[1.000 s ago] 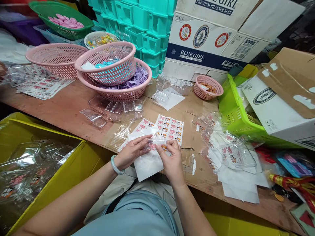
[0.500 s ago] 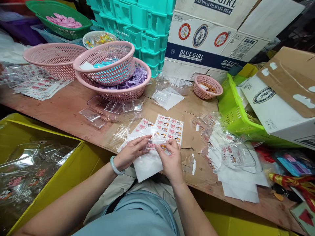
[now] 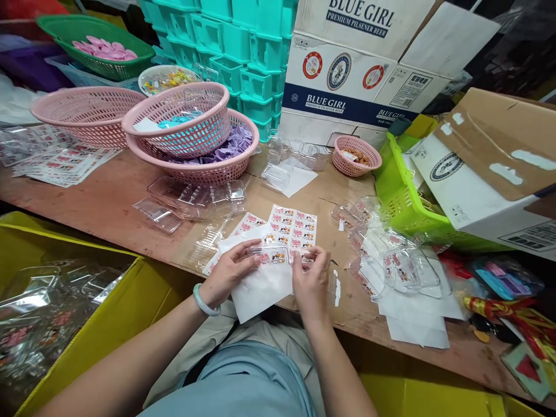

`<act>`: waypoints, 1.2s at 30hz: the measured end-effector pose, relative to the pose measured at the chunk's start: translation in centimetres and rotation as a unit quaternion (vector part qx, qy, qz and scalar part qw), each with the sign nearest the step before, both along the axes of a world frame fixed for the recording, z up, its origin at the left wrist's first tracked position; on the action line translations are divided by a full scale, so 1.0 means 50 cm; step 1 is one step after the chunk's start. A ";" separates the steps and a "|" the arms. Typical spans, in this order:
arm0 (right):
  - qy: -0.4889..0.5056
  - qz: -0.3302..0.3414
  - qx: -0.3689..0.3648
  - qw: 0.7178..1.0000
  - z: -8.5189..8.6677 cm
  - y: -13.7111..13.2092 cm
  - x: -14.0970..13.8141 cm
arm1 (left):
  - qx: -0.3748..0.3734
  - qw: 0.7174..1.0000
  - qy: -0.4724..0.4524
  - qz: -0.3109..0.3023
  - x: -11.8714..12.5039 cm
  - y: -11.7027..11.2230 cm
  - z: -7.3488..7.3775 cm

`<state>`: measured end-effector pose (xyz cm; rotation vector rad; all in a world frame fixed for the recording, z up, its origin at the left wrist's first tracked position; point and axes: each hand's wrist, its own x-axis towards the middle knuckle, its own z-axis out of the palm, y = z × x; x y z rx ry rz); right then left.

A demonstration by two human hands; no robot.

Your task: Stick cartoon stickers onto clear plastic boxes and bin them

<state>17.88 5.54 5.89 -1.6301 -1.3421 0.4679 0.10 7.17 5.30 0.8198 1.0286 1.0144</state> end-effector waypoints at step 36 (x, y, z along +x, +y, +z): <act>-0.205 0.177 -0.041 0.962 -0.009 0.532 -0.051 | 0.321 0.889 0.327 -0.014 0.026 0.036 -0.018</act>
